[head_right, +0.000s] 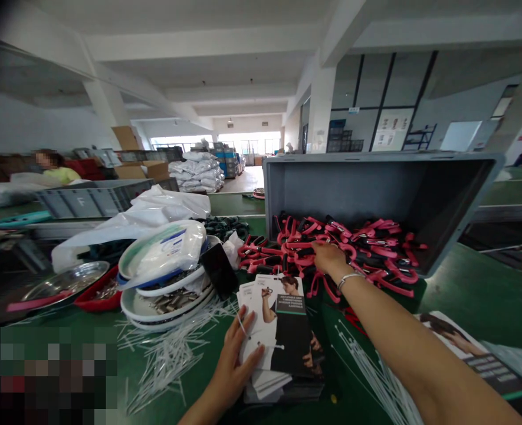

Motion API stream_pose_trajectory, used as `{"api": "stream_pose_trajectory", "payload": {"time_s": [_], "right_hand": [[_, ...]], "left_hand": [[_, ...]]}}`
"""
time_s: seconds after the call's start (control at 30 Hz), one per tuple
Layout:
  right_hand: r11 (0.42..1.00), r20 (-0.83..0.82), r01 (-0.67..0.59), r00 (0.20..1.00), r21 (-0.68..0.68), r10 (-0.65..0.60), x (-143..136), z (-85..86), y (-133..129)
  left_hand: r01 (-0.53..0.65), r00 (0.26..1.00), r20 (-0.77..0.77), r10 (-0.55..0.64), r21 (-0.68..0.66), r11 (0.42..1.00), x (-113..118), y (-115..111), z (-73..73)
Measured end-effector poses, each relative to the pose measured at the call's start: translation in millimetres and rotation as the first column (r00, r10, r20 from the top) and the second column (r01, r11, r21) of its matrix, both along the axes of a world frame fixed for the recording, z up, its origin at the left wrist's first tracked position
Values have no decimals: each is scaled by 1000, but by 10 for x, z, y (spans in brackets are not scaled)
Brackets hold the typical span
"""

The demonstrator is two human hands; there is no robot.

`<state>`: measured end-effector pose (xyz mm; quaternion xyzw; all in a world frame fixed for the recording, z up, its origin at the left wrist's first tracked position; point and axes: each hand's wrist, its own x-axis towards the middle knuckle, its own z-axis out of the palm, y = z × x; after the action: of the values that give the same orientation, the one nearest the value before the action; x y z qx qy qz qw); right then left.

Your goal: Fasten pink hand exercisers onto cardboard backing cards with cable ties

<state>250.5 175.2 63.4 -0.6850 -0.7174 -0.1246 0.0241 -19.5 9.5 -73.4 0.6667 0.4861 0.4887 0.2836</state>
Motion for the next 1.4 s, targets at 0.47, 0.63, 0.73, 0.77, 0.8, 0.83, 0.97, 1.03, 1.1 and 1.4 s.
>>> {"api": "stream_pose_trajectory", "payload": {"time_s": [0.47, 0.63, 0.73, 0.77, 0.8, 0.83, 0.97, 1.03, 1.1, 1.4], "right_hand": [[907, 138, -309, 924, -286, 358, -307, 435, 5], [940, 149, -311, 932, -143, 331, -482, 337, 106], [932, 147, -335, 923, -140, 354, -668, 234, 183], [932, 146, -335, 924, -140, 354, -701, 227, 202], [933, 145, -333, 925, -136, 351, -709, 241, 214], [935, 143, -331, 927, -126, 347, -689, 277, 217], [955, 143, -298, 945, -7, 296, -394, 587, 101], [956, 123, -258, 962, 137, 242, -248, 739, -40], [905, 6, -206, 976, 371, 220, -194, 806, -210], [787, -465, -98, 760, 610, 455, -652, 174, -637]], "left_hand": [[78, 997, 10, -77, -74, 994, -45, 15, 43], [80, 995, 57, -77, -40, 996, -26, 43, 7], [90, 995, 52, -87, -67, 994, -31, 35, 29], [92, 995, 48, -89, -73, 993, -34, 32, 35], [94, 995, 44, -91, -76, 993, -38, 29, 38], [99, 995, 39, -97, -79, 992, -43, 27, 38], [155, 988, 39, -152, -65, 986, -79, 30, 27], [188, 982, 44, -185, -55, 981, -106, 32, 33], [216, 976, 39, -214, -58, 975, -130, 29, 53], [256, 964, -62, -259, -55, 965, -134, 4, 25]]}}
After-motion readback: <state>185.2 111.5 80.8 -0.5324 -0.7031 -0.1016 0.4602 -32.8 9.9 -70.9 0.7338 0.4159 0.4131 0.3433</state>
